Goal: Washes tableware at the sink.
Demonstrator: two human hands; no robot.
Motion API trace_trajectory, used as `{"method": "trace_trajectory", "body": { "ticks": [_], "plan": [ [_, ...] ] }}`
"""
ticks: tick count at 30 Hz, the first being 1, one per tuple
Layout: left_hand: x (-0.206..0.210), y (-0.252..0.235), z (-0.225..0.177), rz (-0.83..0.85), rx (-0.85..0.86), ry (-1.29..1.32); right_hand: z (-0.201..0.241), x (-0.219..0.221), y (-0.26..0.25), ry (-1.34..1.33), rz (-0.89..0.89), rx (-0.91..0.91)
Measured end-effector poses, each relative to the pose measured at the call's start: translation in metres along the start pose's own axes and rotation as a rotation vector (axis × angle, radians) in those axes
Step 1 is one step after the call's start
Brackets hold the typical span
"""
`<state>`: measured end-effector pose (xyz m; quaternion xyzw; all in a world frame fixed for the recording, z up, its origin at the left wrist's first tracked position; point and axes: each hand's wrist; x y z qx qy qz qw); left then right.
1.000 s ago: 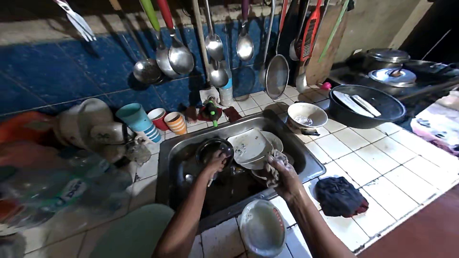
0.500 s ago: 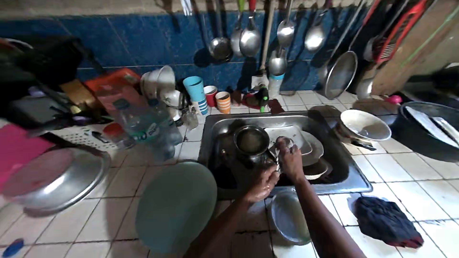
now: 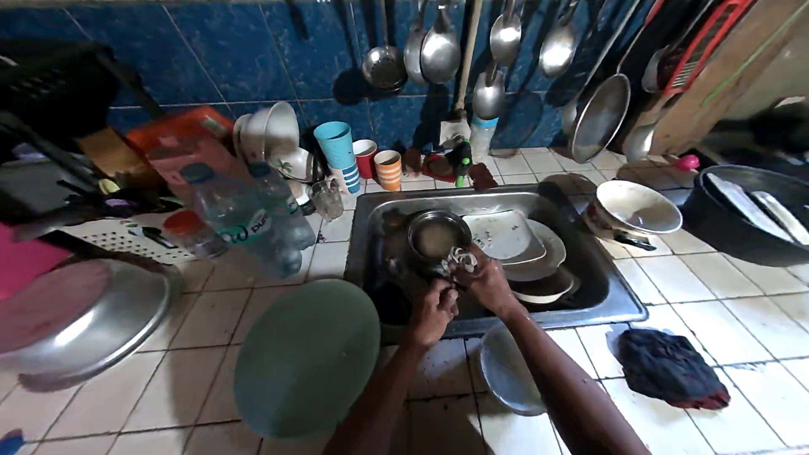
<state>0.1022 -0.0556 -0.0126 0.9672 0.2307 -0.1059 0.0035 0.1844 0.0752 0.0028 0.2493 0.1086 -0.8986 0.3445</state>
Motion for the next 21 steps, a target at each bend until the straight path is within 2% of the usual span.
{"method": "trace_trajectory", "body": {
  "ticks": [3, 7, 9, 12, 16, 21],
  "plan": [
    [0.004, -0.004, -0.008, -0.032, 0.001, -0.03, 0.0, 0.012, 0.005, -0.087, -0.168, 0.023],
    [-0.003, -0.001, -0.005, -0.052, -0.017, 0.038, -0.011, 0.012, 0.016, -0.258, 0.055, -0.007],
    [-0.005, 0.01, -0.002, 0.022, -0.017, -0.048, -0.014, -0.001, 0.018, -0.128, 0.064, -0.058],
    [-0.012, 0.038, -0.001, 0.224, -0.019, -0.27, -0.02, -0.031, 0.021, -0.059, -0.063, -0.071],
    [-0.022, 0.072, -0.009, 0.509, -0.153, -0.512, -0.026, -0.065, 0.036, -0.458, -0.091, 0.108],
    [-0.019, 0.096, 0.005, 0.597, -0.117, -0.617, -0.029, -0.064, 0.051, -0.883, -0.124, 0.259]
  ]
}}
Point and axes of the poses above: each hand's wrist, its own y-axis away from the middle knuckle, its own x-axis out of the palm, z = x × y, and after that the axes turned 11 degrees about x, right-handed
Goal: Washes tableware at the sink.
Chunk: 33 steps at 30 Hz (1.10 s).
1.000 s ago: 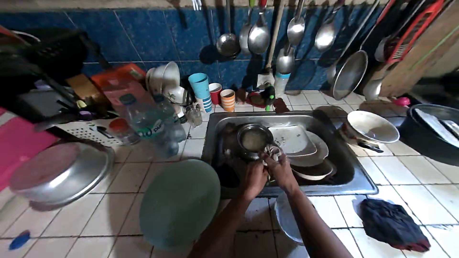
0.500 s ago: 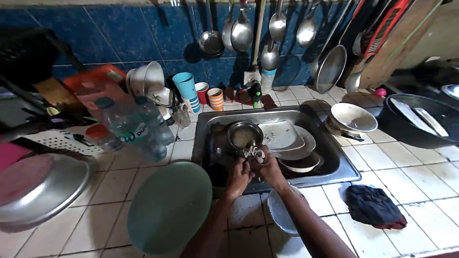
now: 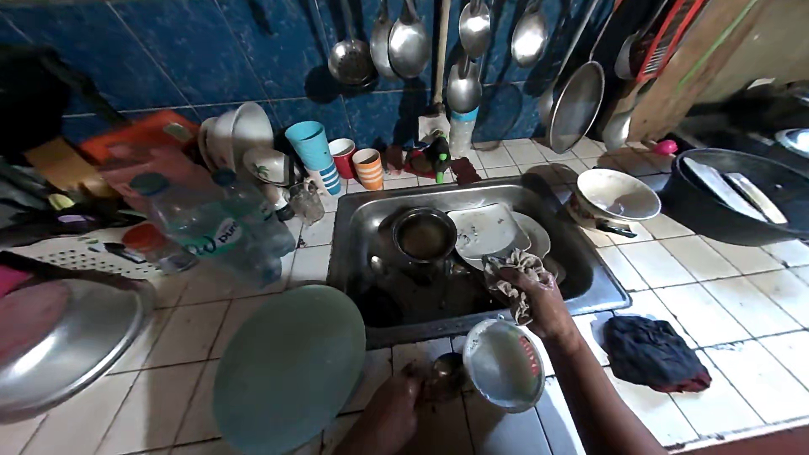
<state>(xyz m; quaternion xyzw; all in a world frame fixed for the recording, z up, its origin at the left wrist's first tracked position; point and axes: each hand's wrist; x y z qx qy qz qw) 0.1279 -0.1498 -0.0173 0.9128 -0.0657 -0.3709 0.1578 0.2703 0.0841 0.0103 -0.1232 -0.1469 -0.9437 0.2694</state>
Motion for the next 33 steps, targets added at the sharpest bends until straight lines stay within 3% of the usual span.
{"method": "trace_trajectory", "body": {
  "ticks": [4, 7, 11, 16, 20, 24, 29, 33],
  "plan": [
    [-0.019, -0.013, -0.006, 0.111, -0.013, -0.197, -0.003, 0.0, -0.004, -0.288, -0.084, 0.094],
    [-0.056, -0.047, 0.006, -0.04, -0.002, -0.178, 0.002, -0.003, -0.007, -0.466, -0.144, 0.148],
    [-0.091, -0.124, 0.032, -0.116, -0.155, -0.325, 0.005, -0.014, -0.008, -0.506, -0.202, 0.132],
    [-0.082, -0.183, 0.064, -0.015, -0.178, -0.585, 0.003, -0.032, -0.003, -0.474, -0.217, 0.087],
    [-0.075, -0.196, 0.065, 0.088, -0.146, -0.766, 0.005, -0.049, 0.001, -0.523, -0.181, 0.054],
    [-0.074, -0.191, 0.06, 0.182, -0.085, -0.788, 0.004, -0.05, 0.001, -0.513, -0.155, 0.071],
    [-0.066, -0.178, 0.061, 0.122, 0.046, -0.585, 0.001, -0.042, -0.011, -0.731, -0.177, -0.016],
    [-0.068, -0.188, 0.062, -0.012, 0.276, -0.48, 0.006, -0.044, -0.014, -0.787, -0.133, -0.03]
  ]
}}
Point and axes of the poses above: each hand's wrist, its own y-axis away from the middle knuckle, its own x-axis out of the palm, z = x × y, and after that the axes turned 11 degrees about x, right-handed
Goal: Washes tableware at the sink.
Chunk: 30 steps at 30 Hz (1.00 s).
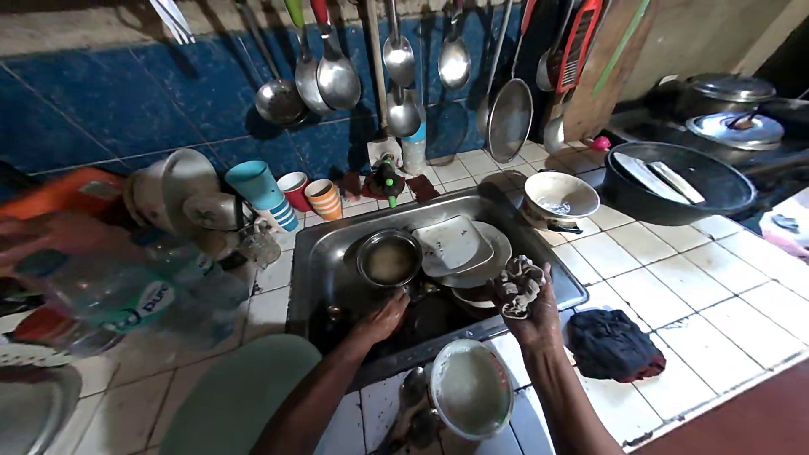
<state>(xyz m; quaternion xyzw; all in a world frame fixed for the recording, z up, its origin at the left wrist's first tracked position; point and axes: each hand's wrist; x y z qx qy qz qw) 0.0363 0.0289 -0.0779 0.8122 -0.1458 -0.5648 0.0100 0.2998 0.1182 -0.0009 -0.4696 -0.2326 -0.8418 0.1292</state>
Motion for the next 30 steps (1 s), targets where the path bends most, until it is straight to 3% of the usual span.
{"method": "trace_trajectory", "body": {
  "ticks": [4, 8, 10, 12, 17, 24, 27, 30],
  "plan": [
    [-0.016, -0.005, -0.032, -0.343, -0.057, 0.365, -0.009, 0.012, 0.004, 0.227, 0.051, -0.029],
    [-0.025, -0.003, -0.106, -0.51, -0.055, 0.852, -0.05, 0.024, 0.007, 0.884, -0.016, -0.211],
    [-0.026, 0.004, -0.133, -0.578, -0.028, 0.939, -0.066, 0.03, 0.008, 1.139, 0.024, -0.337],
    [-0.021, 0.003, -0.142, -0.678, 0.004, 0.988, -0.068, 0.035, 0.006, 1.201, -0.021, -0.432],
    [-0.011, -0.002, -0.137, -0.671, 0.04, 0.831, -0.052, 0.043, -0.002, 1.265, -0.17, -0.355],
    [-0.014, 0.019, -0.142, -0.631, 0.183, 0.519, -0.025, 0.033, -0.018, 1.16, -0.109, -0.146],
    [-0.039, 0.022, -0.149, -0.416, -0.045, 0.24, -0.041, 0.029, -0.014, 1.147, -0.024, -0.131],
    [-0.049, 0.018, -0.144, -0.476, -0.293, 0.296, -0.065, 0.032, -0.001, 1.201, 0.134, -0.069]
  ]
}}
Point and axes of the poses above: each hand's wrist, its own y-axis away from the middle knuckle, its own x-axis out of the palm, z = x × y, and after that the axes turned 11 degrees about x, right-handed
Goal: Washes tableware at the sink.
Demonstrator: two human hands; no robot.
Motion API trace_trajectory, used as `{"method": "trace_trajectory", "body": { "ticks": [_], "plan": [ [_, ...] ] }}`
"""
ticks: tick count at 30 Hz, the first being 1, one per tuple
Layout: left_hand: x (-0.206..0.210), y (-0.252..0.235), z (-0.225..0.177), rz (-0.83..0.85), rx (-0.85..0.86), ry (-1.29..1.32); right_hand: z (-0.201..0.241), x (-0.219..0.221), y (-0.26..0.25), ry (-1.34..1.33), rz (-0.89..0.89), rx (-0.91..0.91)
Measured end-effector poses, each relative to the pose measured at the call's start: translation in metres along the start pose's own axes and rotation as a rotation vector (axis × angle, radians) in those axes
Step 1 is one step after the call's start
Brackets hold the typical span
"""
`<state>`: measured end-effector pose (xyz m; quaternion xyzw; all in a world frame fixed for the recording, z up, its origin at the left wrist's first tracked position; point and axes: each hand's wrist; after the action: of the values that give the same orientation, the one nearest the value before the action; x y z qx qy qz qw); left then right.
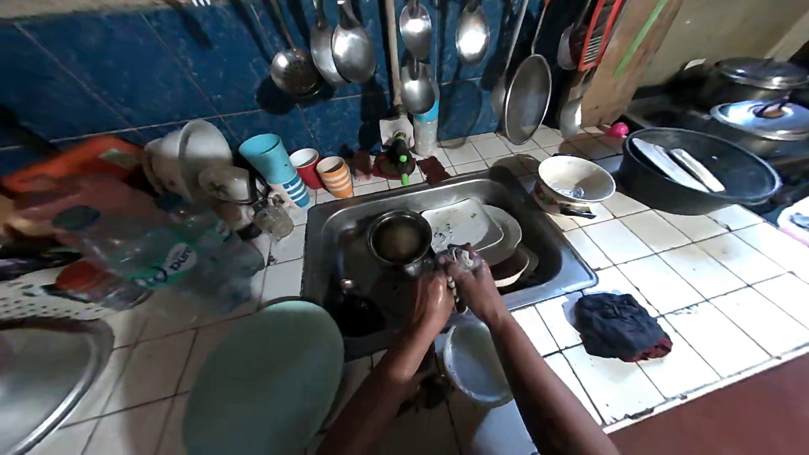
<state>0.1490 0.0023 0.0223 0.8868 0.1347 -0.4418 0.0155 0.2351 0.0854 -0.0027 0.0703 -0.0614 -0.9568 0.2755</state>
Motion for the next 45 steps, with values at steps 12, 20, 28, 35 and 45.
{"method": "trace_trajectory", "body": {
  "ticks": [12, 20, 28, 35, 45],
  "plan": [
    [-0.033, 0.087, 0.054, 0.115, -0.126, 0.132, 0.008, -0.01, -0.028, 0.458, 0.03, -0.228],
    [-0.032, 0.125, 0.069, 0.44, -0.214, -0.078, -0.005, -0.02, -0.017, -0.067, -0.038, -0.031],
    [-0.07, -0.008, 0.137, 0.349, -0.372, -0.133, 0.003, -0.053, -0.01, -0.822, -0.11, 0.197],
    [0.009, -0.046, 0.131, 0.495, -0.557, -0.243, 0.002, -0.064, 0.012, -0.816, -0.173, 0.219],
    [0.018, -0.054, 0.142, 0.37, -0.559, -0.495, -0.019, -0.092, 0.029, -0.916, -0.307, 0.144]
  ]
}}
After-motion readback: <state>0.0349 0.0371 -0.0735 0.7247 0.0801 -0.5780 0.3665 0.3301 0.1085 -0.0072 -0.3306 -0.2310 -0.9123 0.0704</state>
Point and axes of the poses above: each hand's wrist, its own y-axis away from the middle knuckle, its own x-axis out of the palm, z = x × y, and after that the axes turned 11 degrees about x, right-handed
